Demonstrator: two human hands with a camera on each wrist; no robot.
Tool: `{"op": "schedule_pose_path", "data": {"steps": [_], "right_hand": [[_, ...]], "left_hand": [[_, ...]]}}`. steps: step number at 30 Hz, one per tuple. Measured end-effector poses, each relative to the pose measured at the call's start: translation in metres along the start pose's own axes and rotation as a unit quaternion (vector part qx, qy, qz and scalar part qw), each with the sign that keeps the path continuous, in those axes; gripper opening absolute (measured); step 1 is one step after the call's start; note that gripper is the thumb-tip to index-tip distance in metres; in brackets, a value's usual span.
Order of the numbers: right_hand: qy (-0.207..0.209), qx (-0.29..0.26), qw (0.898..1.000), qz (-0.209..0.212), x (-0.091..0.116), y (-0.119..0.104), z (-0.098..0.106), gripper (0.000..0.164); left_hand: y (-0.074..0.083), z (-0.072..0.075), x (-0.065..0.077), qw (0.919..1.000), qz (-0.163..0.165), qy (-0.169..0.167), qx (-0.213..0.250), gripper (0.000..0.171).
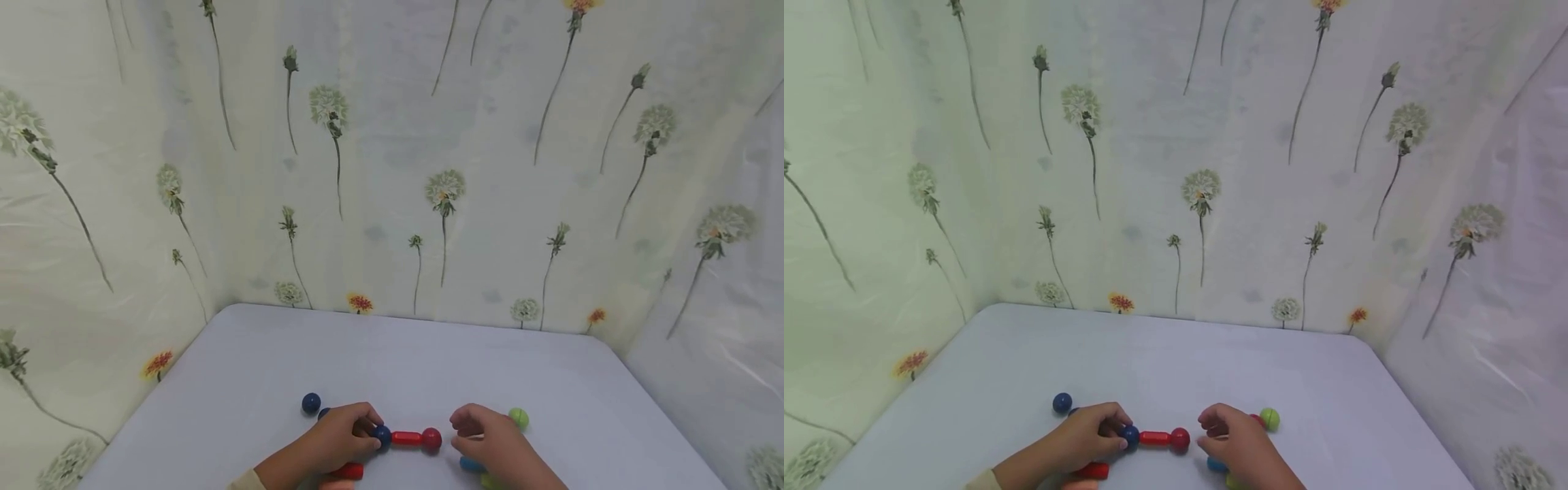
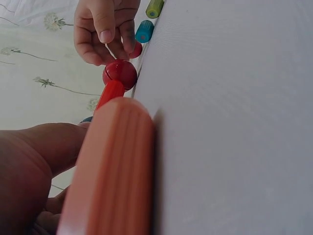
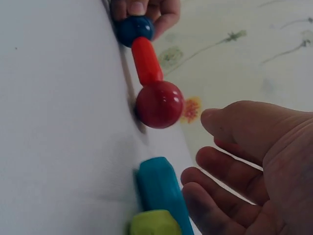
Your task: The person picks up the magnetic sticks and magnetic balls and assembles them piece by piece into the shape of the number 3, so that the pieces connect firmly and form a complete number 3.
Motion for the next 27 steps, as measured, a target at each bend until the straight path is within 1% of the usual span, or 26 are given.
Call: {"op": "schedule_pose_path", "data": {"steps": [7,12,16,18,21,24,27], "right_hand": [[0.004,0.019,1.000,-0.019,0.005,0.006,0.007,0.028],[0.035,0.027,0.998,-0.040,0.008,0.009,0.015,0.028],[0.062,0.036,0.996,-0.047,0.013,0.013,0.023,0.027],[0.067,0.035,0.996,-0.054,0.015,0.016,0.026,0.026],[0.060,0.029,0.995,-0.068,0.018,0.021,0.029,0.026],[0.035,0.037,0.996,-0.078,0.019,0.025,0.027,0.026],[0.004,0.051,0.997,-0.062,0.020,0.027,0.025,0.024]], "left_hand": [[-0.002,0.001,0.001,1.0000,0.000,0.000,0.009,0.023],[-0.001,0.001,0.002,0.9999,-0.003,-0.002,0.010,0.023],[-0.001,0.001,0.002,0.9999,-0.005,-0.006,0.010,0.023],[-0.001,0.000,0.001,0.9999,-0.006,-0.008,0.011,0.023],[-0.002,0.000,0.001,0.9999,-0.004,-0.007,0.011,0.023],[-0.002,0.000,0.001,0.9999,-0.002,-0.006,0.014,0.022],[-0.002,0.002,0.001,0.9998,-0.002,-0.007,0.016,0.022]]}}
Point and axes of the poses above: each hand's wrist, its own x-axis away from the middle knuckle, its own z-axis out of the back of the hand, y = z × x, the point moved 6 cm from there along -x, towards the middle knuckle, and after that the axes turned 5 degrees about -y, right-handed, at the moved point
